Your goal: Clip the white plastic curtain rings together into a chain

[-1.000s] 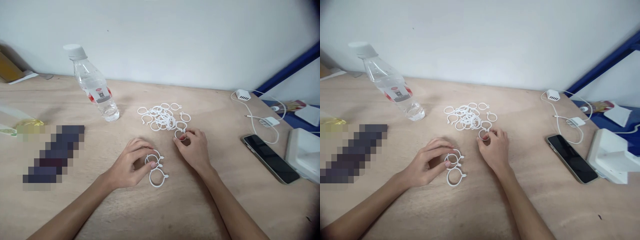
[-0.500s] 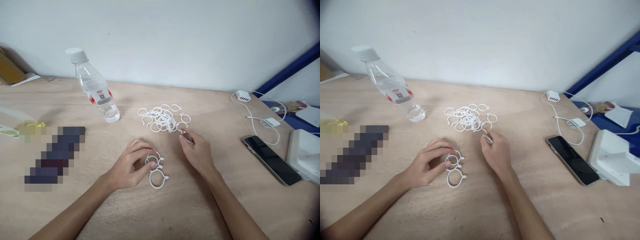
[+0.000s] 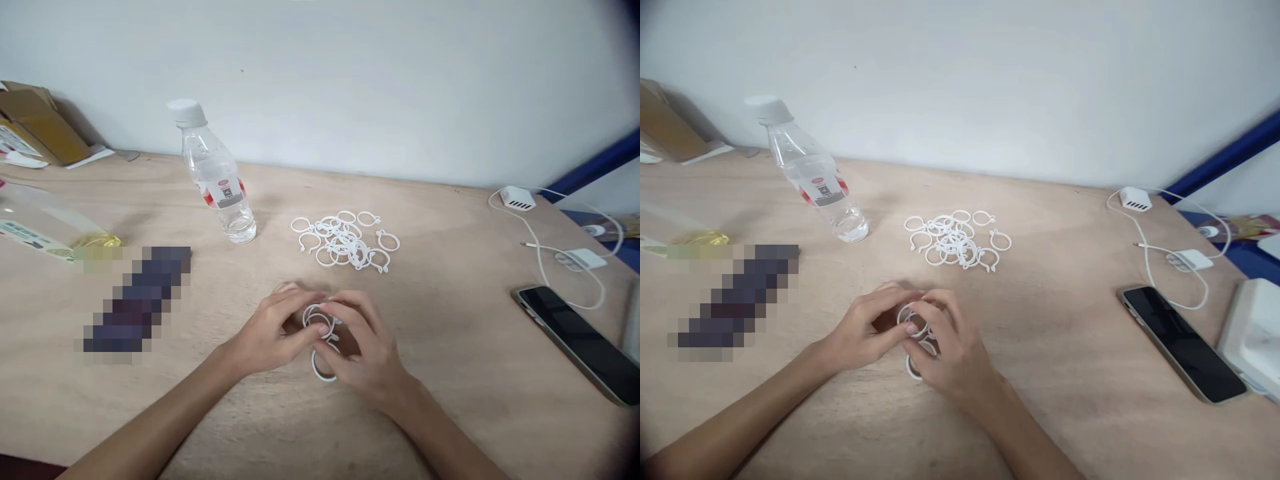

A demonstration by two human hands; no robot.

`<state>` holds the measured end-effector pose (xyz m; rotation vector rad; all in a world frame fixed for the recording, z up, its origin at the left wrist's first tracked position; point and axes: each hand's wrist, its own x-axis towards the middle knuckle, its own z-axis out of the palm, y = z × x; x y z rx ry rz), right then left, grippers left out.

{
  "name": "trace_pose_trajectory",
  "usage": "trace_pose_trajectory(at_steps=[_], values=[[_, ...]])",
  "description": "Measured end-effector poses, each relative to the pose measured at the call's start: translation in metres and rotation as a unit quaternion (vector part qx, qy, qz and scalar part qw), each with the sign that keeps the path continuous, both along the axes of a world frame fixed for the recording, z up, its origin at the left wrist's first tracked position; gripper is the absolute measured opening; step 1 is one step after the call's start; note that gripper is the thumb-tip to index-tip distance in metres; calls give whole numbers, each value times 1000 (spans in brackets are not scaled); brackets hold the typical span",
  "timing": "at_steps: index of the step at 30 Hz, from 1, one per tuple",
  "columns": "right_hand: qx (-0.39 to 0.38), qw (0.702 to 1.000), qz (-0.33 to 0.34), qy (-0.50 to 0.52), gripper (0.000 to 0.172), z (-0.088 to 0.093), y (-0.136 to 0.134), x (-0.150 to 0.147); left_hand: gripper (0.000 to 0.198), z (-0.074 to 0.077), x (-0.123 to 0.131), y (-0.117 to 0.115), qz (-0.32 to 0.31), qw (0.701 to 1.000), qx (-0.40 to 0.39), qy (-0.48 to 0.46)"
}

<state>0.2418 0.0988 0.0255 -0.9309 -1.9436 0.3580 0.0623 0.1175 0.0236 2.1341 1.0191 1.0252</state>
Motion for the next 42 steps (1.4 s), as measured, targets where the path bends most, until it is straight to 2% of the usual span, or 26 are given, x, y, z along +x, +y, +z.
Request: trace_pose_trajectory(at_steps=[4, 8, 12, 19, 23, 26, 35, 39, 40, 42], values=[[-14, 1000, 26, 0, 48, -6, 2, 2, 16, 0, 2, 0, -4, 1000, -13, -23], [-71, 997, 34, -14, 56, -7, 6, 9, 19, 0, 1, 0, 20, 997, -17, -69], [-106, 992, 62, -4, 41, -1, 11, 14, 20, 2, 0, 0, 28, 996, -12, -89], [-196, 970, 100, 105, 13, 0, 15, 15, 20, 0, 0, -2, 37, 996, -8, -80], [-234, 960, 81, 129, 8, -3, 15, 15, 42, -2, -1, -2, 10, 999, 5, -43], [-251, 958, 67, 122, 11, -3, 16, 15, 30, -2, -1, -2, 6, 1000, -10, -6], [-156, 985, 55, 48, 17, -7, 15, 11, 17, 3, -3, -4, -25, 999, -7, 27], [-132, 988, 57, 47, 14, -2, 17, 14, 20, 1, -2, -3, -16, 1000, 18, 20], [-122, 990, 39, 51, 13, 0, 19, 17, 22, -1, -2, -3, -9, 999, 29, 15], [-89, 994, -52, 46, 12, 1, 26, 29, 24, -3, -2, -2, -1, 999, 45, 4]])
